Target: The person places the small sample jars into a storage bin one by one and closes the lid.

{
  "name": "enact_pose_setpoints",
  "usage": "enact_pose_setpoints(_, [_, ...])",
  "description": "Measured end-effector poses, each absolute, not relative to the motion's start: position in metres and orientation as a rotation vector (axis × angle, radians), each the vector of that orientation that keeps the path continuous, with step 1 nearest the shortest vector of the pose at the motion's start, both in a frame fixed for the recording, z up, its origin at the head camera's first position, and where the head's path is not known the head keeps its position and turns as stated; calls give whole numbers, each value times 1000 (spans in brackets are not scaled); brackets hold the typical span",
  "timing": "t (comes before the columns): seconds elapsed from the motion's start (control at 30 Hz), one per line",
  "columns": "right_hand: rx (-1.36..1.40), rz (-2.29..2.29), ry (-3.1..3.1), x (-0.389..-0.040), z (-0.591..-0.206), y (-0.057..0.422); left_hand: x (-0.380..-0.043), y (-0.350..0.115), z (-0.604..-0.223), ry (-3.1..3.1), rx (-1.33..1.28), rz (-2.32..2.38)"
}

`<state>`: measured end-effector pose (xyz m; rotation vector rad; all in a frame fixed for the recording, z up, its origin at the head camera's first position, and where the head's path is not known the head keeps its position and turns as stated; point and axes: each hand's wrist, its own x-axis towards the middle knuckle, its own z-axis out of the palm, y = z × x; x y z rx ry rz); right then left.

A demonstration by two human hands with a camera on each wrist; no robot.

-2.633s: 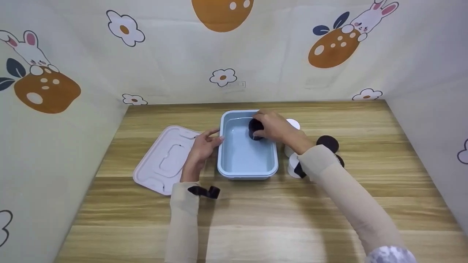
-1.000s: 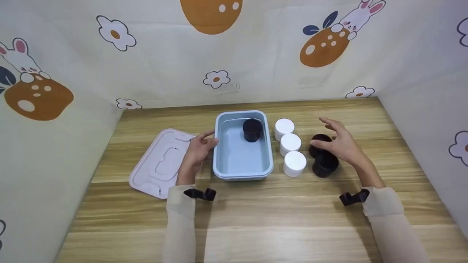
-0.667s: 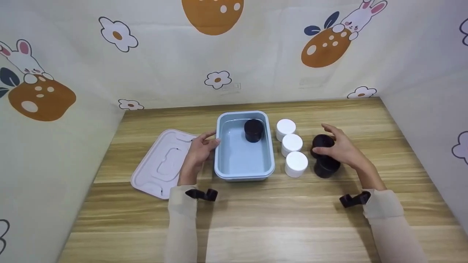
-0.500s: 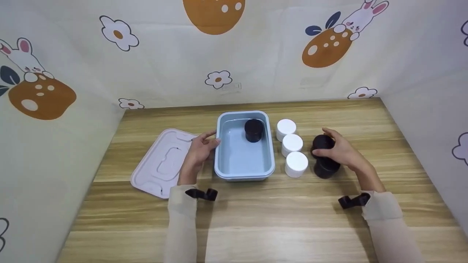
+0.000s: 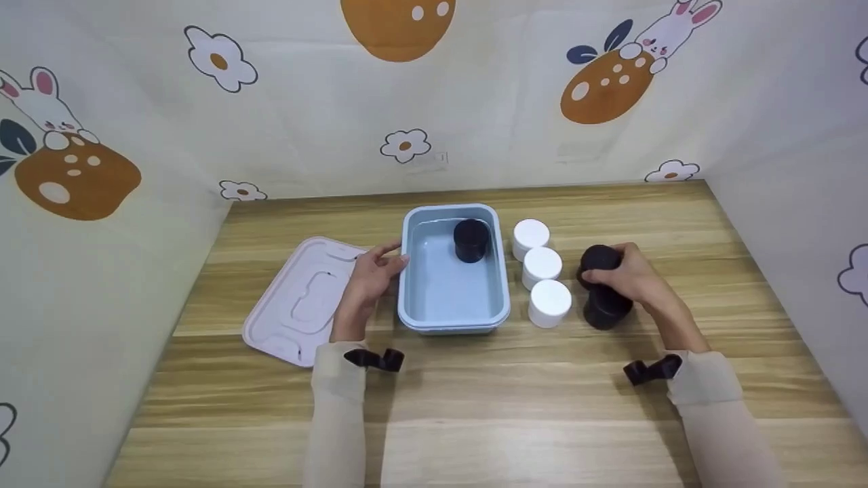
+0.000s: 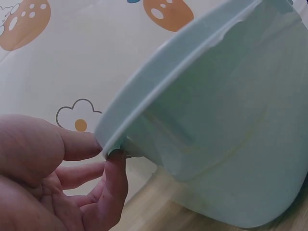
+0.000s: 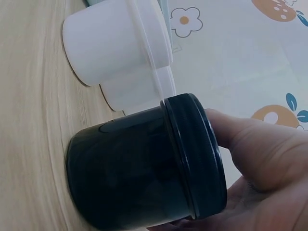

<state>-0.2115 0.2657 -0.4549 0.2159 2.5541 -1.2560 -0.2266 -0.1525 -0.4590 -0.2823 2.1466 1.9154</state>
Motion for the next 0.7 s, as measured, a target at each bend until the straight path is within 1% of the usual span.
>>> enact_pose_setpoints(0.23, [179, -1318, 2691, -217, -444, 260, -227, -153, -458, 2151, -272, 1906])
enact_pose_setpoints(0.47, [141, -1506, 2757, -220, -427, 248, -227, -152, -458, 2179, -261, 1905])
enact_pose_setpoints(0.7, [123, -1518, 2792, -220, -410, 233, -228, -153, -458, 2164, -260, 1887])
